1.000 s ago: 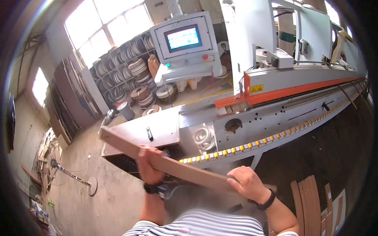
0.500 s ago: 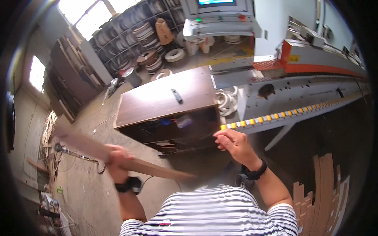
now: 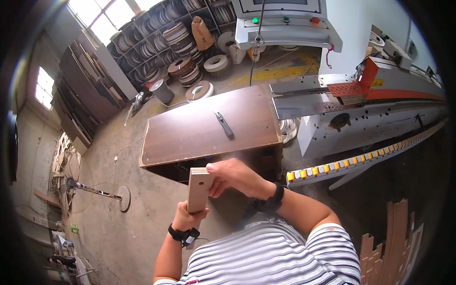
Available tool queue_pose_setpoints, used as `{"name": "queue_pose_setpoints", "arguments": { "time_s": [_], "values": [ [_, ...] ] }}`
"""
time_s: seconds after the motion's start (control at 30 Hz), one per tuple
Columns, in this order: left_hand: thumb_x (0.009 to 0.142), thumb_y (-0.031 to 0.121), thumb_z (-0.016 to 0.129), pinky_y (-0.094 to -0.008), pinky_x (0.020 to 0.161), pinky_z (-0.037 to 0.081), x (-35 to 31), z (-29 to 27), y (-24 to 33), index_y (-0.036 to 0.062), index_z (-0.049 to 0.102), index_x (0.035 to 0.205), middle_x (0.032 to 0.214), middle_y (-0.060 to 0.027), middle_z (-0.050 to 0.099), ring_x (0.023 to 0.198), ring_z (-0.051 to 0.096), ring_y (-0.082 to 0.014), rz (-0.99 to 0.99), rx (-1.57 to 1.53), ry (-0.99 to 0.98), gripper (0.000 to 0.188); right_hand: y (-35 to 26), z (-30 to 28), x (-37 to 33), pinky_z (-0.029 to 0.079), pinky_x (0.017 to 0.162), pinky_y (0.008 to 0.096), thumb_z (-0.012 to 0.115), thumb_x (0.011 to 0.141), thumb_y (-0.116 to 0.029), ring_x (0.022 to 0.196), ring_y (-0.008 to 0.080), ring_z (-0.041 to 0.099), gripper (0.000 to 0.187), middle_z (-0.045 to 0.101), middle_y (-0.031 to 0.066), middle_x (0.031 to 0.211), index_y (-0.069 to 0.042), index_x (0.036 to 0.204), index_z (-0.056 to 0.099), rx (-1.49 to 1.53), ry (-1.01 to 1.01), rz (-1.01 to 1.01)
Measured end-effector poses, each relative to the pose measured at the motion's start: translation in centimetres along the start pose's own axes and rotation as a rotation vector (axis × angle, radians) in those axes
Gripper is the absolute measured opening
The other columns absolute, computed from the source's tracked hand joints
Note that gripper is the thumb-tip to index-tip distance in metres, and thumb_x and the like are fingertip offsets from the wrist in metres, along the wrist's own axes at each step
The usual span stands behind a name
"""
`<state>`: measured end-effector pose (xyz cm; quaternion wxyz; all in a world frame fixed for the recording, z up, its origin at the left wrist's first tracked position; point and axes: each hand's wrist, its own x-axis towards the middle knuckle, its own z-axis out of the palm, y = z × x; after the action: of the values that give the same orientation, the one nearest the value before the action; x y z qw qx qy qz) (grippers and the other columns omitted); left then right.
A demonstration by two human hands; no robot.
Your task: The person places wood boards one by one into an edge-banding machine, subsequently uses a small blade to trim excess material from the ends of a board on a nearby surface, and returns to the machine to process more boards.
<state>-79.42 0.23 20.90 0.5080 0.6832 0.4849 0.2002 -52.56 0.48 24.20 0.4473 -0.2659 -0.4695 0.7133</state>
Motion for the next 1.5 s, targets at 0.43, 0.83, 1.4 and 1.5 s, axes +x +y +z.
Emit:
{"name": "queue_pose_setpoints", "arguments": {
  "time_s": [0.43, 0.83, 1.4, 1.5],
  "values": [
    [0.075, 0.014, 0.074, -0.0366, 0.068, 0.052, 15.5, -8.2, 0.6, 0.0028, 0.063, 0.103, 0.078, -0.0206, 0.066, 0.072, 0.065, -0.0305, 0.058, 0.522, -0.074, 0.032, 8.4, -17.3, 12.6, 0.053, 0.087, 0.0388, 0.066, 0.087, -0.018, 0.105, 0.0362, 0.058, 0.051, 0.058, 0.0223, 0.116, 0.008, 0.128, 0.05, -1.496, 0.823, -0.421],
    [0.072, 0.024, 0.073, -0.0483, 0.081, 0.051, 30.4, -10.1, -1.6, 0.0056, 0.044, 0.109, 0.104, -0.0205, 0.061, 0.099, 0.062, -0.0392, -0.015, 1.126, -0.341, 0.051, 7.9, -16.8, 10.8, 0.057, 0.067, 0.0473, 0.065, 0.079, -0.016, 0.08, 0.0389, 0.067, 0.032, 0.056, 0.0207, 0.097, 0.0, 0.1, 0.047, -1.404, 0.795, 0.327],
    [0.079, 0.02, 0.076, -0.0467, 0.095, 0.034, 28.1, -8.9, -9.5, 0.0156, 0.048, 0.138, 0.123, -0.0118, 0.048, 0.113, 0.044, -0.0327, 0.513, 0.841, -0.21, 0.065, 9.4, -7.2, 7.9, 0.054, 0.06, 0.0402, 0.058, 0.091, -0.015, 0.063, 0.0286, 0.068, 0.025, 0.064, 0.0149, 0.069, 0.0, 0.101, 0.041, -0.592, 1.183, 0.129],
    [0.079, 0.019, 0.076, -0.0454, 0.094, 0.034, 28.1, -8.8, -9.5, 0.016, 0.048, 0.139, 0.123, -0.0111, 0.049, 0.113, 0.044, -0.0317, 0.538, 0.823, -0.195, 0.066, 8.9, -5.6, 8.7, 0.052, 0.057, 0.0393, 0.058, 0.095, -0.016, 0.063, 0.0292, 0.067, 0.024, 0.063, 0.0144, 0.068, 0.0, 0.103, 0.043, -0.468, 1.138, 0.299]
  ]
}}
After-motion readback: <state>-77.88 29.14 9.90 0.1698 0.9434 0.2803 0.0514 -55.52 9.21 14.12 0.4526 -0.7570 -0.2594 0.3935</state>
